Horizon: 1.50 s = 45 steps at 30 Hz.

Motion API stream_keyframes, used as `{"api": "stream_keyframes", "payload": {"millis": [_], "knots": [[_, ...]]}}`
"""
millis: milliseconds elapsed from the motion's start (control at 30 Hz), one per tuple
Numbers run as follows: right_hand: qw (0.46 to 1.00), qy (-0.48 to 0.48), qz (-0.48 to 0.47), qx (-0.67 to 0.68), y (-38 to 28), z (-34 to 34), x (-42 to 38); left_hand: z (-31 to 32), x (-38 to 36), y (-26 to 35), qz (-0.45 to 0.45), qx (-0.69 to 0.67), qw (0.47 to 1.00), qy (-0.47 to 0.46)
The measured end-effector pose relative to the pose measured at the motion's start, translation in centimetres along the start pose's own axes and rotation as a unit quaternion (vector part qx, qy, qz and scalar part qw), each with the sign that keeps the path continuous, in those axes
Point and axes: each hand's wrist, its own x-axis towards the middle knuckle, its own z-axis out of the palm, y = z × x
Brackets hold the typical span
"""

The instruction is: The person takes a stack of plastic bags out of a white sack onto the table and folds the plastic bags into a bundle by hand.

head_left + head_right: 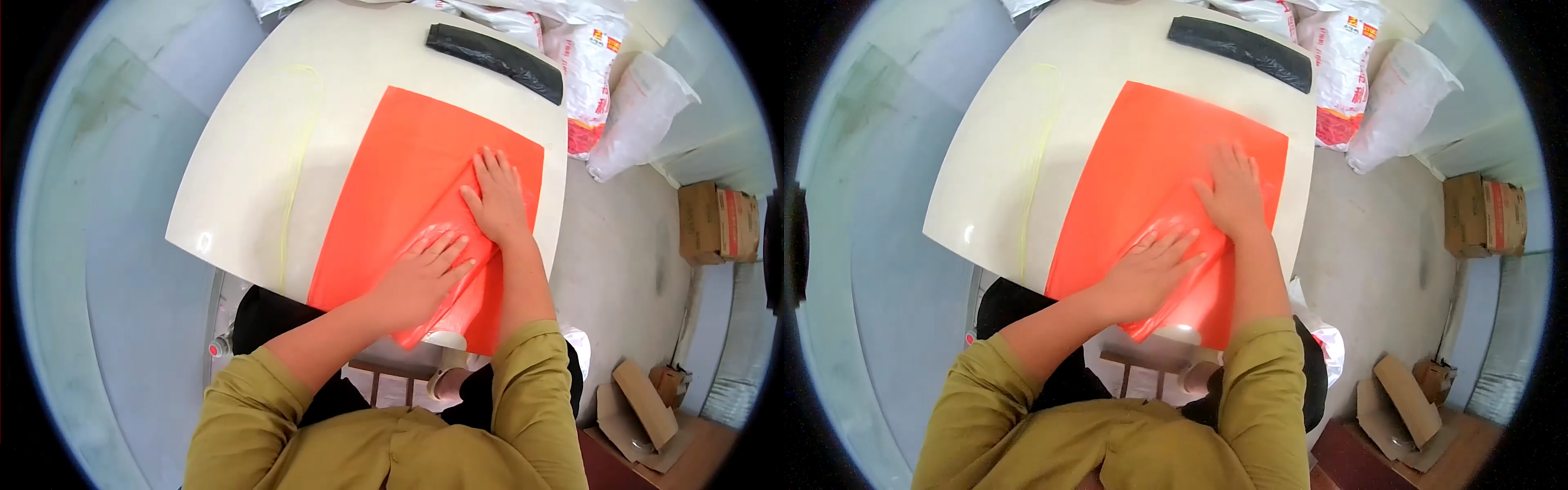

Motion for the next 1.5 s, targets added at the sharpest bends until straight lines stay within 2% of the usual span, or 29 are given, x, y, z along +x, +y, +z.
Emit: {"api": "stream_keyframes", "payload": {"millis": [167, 267, 367, 500, 567, 600, 700, 800, 900, 1000, 1067, 1167, 1267, 1367, 1500], "knots": [[0.996, -0.074, 0.04, -0.044, -0.9, -2.2, 0.3, 0.5, 0.1, 0.4, -0.012, 0.036, 0.999, 0.001], [0.994, 0.008, 0.055, -0.099, -1.1, -1.9, -0.8, 0.2, -0.1, 0.6, -0.012, 0.009, 1.0, 0.01], [0.989, 0.112, 0.077, 0.052, -3.8, -3.9, -3.7, 0.6, -0.2, 0.3, -0.01, 0.004, 0.999, 0.03], [0.971, 0.107, 0.147, 0.157, -4.9, -0.4, -11.2, -1.2, 0.0, 0.4, 0.0, -0.04, 0.999, 0.006], [0.944, 0.096, 0.209, 0.238, -6.8, -0.2, -13.8, -3.0, -0.5, -0.1, -0.036, -0.172, 0.984, -0.004], [0.948, 0.108, 0.205, 0.218, -7.6, -0.1, -14.5, -3.3, -0.8, -0.7, -0.054, -0.236, 0.97, -0.009], [0.953, 0.125, 0.195, 0.196, -9.6, -0.7, -15.8, -2.6, -1.8, -2.6, -0.095, -0.168, 0.961, 0.197], [0.939, 0.108, 0.21, 0.251, -10.5, -1.1, -16.4, -3.8, -3.5, -2.7, -0.225, -0.136, 0.961, 0.087], [0.925, 0.089, 0.236, 0.283, -10.4, -0.7, -16.0, -3.9, -4.9, -2.2, -0.199, -0.145, 0.968, 0.049], [0.932, 0.069, 0.231, 0.271, -9.7, -0.3, -15.1, -5.4, -5.6, -1.4, -0.225, -0.137, 0.964, -0.038], [0.939, 0.063, 0.2, 0.271, -9.0, 0.1, -13.8, -4.9, -5.9, -1.7, -0.23, -0.138, 0.963, -0.032], [0.962, 0.11, 0.112, 0.224, -7.4, 1.8, -11.3, -4.7, -6.3, -1.8, -0.228, -0.144, 0.963, -0.017], [0.935, 0.118, 0.139, 0.306, -7.4, 1.7, -9.9, -4.6, -6.2, -1.8, -0.224, -0.138, 0.965, -0.008], [0.929, 0.11, 0.197, 0.294, -9.6, 0.3, -11.4, -5.5, -5.9, -1.4, -0.242, -0.141, 0.959, -0.037], [0.951, 0.036, 0.178, 0.25, -13.6, -0.5, -15.7, -5.0, -5.9, -1.2, -0.23, -0.073, 0.97, -0.025]]}}
